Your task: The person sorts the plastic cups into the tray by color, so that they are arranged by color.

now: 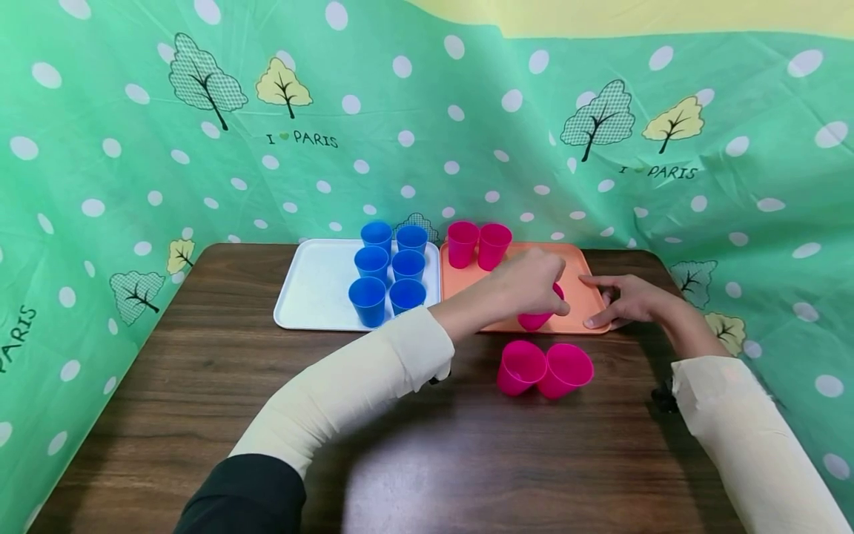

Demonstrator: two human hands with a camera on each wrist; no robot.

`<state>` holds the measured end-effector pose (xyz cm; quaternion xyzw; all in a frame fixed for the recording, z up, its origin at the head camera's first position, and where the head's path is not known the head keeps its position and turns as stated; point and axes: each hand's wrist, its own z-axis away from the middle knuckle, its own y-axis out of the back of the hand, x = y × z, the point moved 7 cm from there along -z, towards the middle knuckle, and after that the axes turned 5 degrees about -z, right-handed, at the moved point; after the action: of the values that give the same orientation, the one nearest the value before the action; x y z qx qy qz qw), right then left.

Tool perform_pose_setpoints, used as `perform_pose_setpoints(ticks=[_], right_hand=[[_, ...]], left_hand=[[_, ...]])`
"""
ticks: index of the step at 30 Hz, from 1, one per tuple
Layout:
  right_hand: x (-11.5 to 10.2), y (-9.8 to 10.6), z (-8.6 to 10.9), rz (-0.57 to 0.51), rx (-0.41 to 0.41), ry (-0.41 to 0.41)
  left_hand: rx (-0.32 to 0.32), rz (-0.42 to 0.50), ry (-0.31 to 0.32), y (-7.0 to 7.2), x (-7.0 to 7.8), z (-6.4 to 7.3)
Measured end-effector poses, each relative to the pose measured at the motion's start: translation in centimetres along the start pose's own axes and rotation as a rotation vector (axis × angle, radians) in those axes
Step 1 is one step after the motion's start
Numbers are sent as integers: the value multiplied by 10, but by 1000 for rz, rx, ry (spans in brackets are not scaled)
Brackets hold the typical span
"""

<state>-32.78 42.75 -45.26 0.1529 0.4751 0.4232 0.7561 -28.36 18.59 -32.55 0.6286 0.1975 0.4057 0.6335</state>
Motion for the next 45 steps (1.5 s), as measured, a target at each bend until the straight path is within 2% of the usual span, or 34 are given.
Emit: perform_pose_setpoints(ticks=[8,17,26,34,45], right_hand=[[0,1,-1,4,2,-2],[-1,0,0,4,12,15],[-5,-2,3,0,13,11],[-4,-1,3,-5,12,11],[-5,-1,5,0,12,7]], left_hand=[[71,76,-17,7,-23,5],[87,103,39,4,-47,8],[115,69,78,8,-67,9],[119,84,124,11,-80,12],[128,56,172,13,-97,5]])
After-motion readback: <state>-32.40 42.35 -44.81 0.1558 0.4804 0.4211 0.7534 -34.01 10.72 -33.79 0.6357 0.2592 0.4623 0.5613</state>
